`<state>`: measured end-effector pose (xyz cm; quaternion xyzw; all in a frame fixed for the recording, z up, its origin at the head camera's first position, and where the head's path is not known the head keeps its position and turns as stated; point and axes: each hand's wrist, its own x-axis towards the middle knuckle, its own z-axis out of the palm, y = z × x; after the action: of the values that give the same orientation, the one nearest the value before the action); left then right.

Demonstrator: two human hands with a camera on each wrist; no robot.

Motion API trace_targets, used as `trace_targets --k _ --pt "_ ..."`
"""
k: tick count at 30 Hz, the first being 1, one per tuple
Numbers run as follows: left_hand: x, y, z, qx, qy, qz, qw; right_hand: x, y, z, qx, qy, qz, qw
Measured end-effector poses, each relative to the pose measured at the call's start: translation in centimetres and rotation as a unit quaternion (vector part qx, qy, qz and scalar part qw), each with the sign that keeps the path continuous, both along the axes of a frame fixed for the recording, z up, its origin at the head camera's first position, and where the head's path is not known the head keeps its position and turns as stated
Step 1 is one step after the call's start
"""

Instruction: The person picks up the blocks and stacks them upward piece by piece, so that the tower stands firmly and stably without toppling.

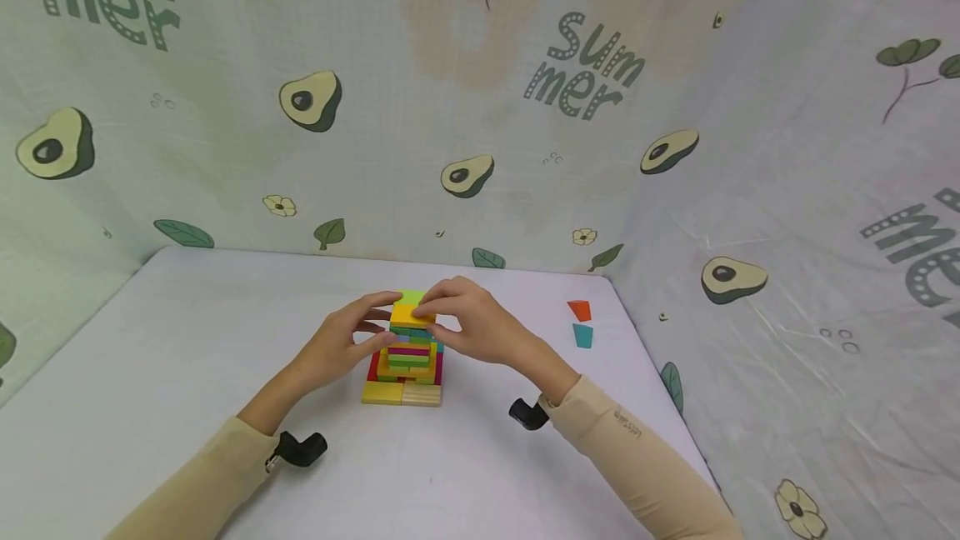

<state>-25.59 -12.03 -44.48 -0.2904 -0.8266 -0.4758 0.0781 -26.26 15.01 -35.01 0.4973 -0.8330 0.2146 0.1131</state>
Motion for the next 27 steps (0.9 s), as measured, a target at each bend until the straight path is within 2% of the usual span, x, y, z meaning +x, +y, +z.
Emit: trace_targets --k 9,18,27 --pt "-0.1 0.0 0.0 -0.005 0.002 0.002 1.0000 -0.1 -0.1 -1.0 -0.020 0.009 -0.009 1.000" --pt "-0.1 0.3 0.3 0.006 0.032 0.009 0.9994 -0.1 -0.2 -1.1 -0.031 0.021 -0.013 0.999" --pt "0.1 0.6 0.4 0.009 0.027 0.018 0.9994 -0.1 -0.1 -1.4 -0.033 0.026 -0.020 0.999"
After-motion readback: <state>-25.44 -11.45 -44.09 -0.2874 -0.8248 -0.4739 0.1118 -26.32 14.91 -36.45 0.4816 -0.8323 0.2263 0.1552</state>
